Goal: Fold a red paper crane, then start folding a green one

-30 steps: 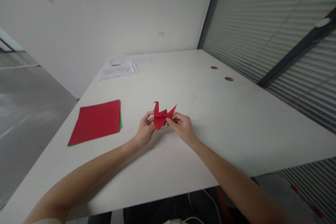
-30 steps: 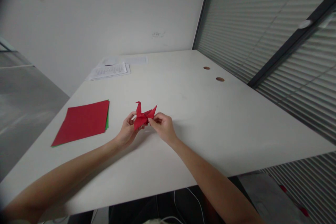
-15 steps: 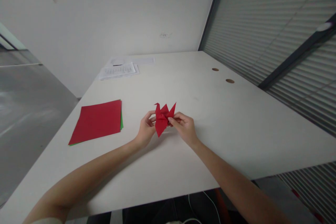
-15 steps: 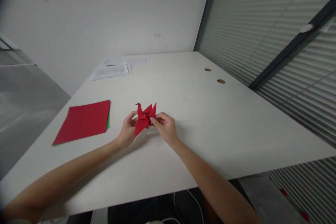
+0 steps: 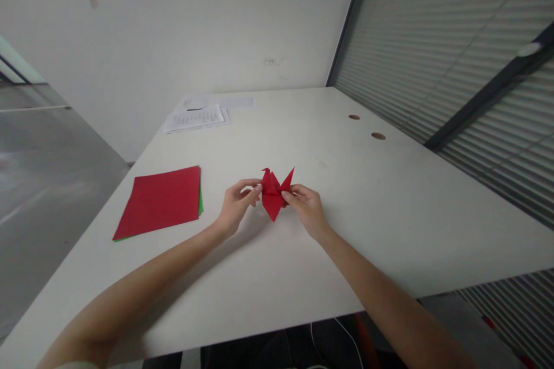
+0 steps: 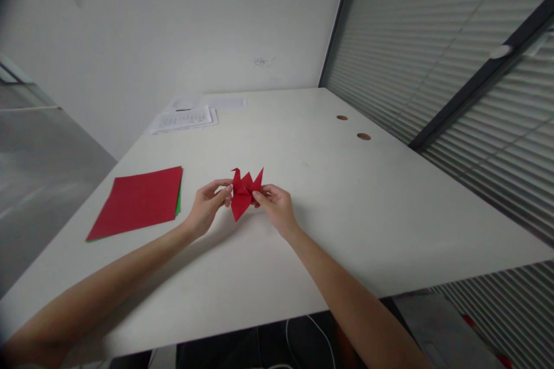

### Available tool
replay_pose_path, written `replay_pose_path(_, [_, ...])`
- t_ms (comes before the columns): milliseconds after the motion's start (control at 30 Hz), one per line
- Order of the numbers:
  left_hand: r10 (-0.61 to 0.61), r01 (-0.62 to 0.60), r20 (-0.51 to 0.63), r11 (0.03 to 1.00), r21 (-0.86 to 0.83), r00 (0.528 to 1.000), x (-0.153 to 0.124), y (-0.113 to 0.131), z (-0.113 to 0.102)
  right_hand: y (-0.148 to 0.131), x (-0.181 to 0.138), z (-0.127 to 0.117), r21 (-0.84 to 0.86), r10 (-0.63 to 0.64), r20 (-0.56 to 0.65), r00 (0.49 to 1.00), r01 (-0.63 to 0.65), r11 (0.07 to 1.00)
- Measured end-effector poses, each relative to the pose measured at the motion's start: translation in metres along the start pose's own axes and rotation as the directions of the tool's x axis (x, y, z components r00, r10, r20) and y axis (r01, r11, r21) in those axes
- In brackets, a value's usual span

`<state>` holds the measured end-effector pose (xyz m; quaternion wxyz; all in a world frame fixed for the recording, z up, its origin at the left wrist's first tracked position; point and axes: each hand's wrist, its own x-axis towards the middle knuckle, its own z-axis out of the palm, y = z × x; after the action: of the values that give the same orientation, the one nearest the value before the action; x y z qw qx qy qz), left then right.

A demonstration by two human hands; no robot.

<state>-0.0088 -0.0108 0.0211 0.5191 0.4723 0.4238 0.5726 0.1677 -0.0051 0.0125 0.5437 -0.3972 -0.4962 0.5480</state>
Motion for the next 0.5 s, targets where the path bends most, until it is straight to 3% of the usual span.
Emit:
replay_pose_path(100, [-0.037, 0.037, 0.001, 0.999, -0.018, 0.999, 0.0012, 0.0, 0.0004, 0.0046, 0.0013, -0.0005, 0.024, 0.051, 0.038, 0.998, -0.052, 0.998])
replay_pose_path(300, [-0.134, 0.131, -0.044, 0.989, -0.062, 0.99, 0.0024, -0.0009, -0.0025, 0.0105, 0.0037, -0.0046, 0.008, 0.077, -0.025, 0.997, -0.077, 0.997])
replay_pose_path(500, [-0.199, 0.194, -0.032, 0.973, -0.124, 0.979, 0.0034, 0.0001, -0.0035, 0.0098, -0.0003, -0.0006, 0.01, 0.162, 0.083, 0.983, -0.164, 0.986])
